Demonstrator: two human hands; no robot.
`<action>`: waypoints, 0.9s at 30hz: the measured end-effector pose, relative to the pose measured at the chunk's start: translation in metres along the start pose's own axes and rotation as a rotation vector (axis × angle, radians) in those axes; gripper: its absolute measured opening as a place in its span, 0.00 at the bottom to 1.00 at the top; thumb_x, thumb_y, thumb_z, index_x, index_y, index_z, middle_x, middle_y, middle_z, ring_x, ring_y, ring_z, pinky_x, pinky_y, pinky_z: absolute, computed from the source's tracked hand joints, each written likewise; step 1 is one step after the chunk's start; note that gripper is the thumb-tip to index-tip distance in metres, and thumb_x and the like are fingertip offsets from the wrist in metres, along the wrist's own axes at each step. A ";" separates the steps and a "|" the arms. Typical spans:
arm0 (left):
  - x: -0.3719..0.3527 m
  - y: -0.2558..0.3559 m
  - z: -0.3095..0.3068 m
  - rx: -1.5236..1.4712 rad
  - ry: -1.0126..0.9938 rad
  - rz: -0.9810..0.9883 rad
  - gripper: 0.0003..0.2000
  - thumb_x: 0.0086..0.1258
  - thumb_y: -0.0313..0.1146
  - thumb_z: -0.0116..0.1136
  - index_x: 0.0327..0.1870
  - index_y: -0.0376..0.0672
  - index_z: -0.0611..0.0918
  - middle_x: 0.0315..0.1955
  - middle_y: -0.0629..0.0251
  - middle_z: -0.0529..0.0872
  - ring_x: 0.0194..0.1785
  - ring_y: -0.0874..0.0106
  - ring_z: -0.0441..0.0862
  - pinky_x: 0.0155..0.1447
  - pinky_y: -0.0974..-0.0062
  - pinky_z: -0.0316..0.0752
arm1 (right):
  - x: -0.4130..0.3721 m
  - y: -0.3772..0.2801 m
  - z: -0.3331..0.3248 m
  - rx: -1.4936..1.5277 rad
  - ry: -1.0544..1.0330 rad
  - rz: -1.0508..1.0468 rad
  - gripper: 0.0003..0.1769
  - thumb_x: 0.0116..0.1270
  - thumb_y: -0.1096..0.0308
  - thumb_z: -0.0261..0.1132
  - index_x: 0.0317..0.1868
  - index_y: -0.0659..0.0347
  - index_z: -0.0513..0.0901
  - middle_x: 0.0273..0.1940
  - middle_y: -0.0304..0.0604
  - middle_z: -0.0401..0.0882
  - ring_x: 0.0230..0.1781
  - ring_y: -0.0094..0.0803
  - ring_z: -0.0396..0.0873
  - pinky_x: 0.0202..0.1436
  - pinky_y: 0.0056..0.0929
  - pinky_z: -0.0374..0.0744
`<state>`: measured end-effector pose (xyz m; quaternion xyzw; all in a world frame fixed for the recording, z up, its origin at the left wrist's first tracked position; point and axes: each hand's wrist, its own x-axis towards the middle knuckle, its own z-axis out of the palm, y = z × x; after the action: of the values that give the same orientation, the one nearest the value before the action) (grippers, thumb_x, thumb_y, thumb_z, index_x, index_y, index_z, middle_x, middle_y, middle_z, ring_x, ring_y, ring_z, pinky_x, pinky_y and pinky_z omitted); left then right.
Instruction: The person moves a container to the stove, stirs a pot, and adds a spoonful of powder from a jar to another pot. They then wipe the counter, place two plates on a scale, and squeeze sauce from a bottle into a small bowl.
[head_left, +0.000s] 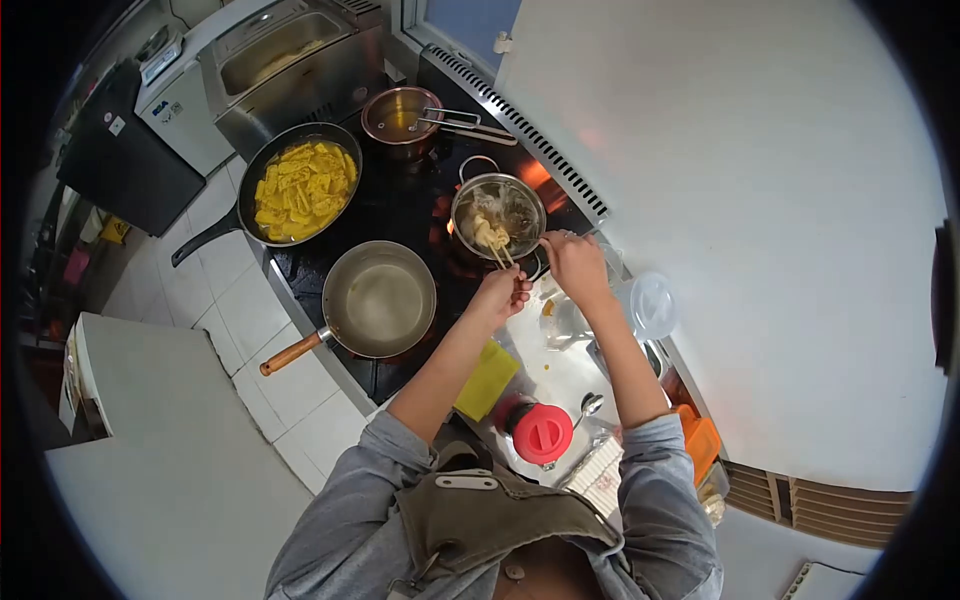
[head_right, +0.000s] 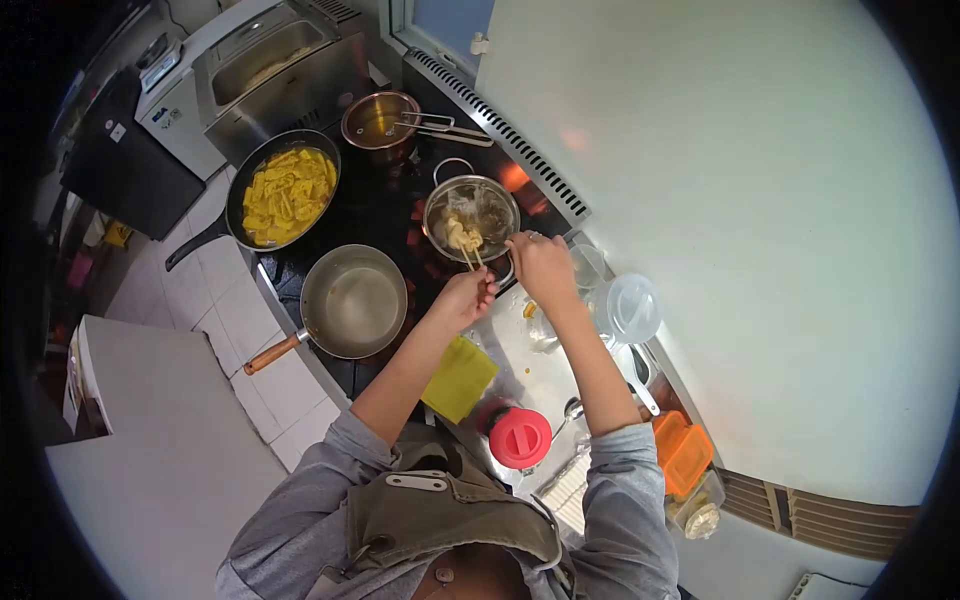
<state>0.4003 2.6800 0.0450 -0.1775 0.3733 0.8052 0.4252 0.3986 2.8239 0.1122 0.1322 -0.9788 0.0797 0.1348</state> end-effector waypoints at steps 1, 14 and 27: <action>-0.003 0.001 -0.002 0.002 0.011 0.006 0.13 0.75 0.40 0.37 0.28 0.49 0.70 0.20 0.77 0.70 0.20 0.84 0.63 0.23 0.88 0.58 | -0.001 0.000 -0.003 -0.027 0.026 -0.006 0.09 0.64 0.63 0.56 0.32 0.58 0.79 0.27 0.44 0.79 0.27 0.38 0.79 0.33 0.35 0.70; -0.049 0.027 -0.019 -0.015 -0.143 0.120 0.11 0.74 0.38 0.38 0.29 0.49 0.69 0.18 0.81 0.64 0.19 0.86 0.58 0.23 0.87 0.54 | 0.012 -0.003 0.019 -0.046 0.034 -0.020 0.09 0.64 0.63 0.56 0.31 0.56 0.80 0.27 0.40 0.79 0.28 0.35 0.79 0.34 0.34 0.68; -0.053 0.027 -0.028 -0.061 -0.237 0.103 0.11 0.73 0.37 0.37 0.29 0.48 0.69 0.18 0.80 0.64 0.20 0.86 0.57 0.23 0.87 0.54 | 0.046 0.027 0.052 0.277 0.144 0.321 0.10 0.63 0.66 0.58 0.35 0.62 0.83 0.31 0.54 0.80 0.29 0.49 0.79 0.34 0.39 0.77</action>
<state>0.4083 2.6197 0.0707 -0.0746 0.3042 0.8524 0.4186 0.3360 2.8286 0.0721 -0.0139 -0.9548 0.2429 0.1706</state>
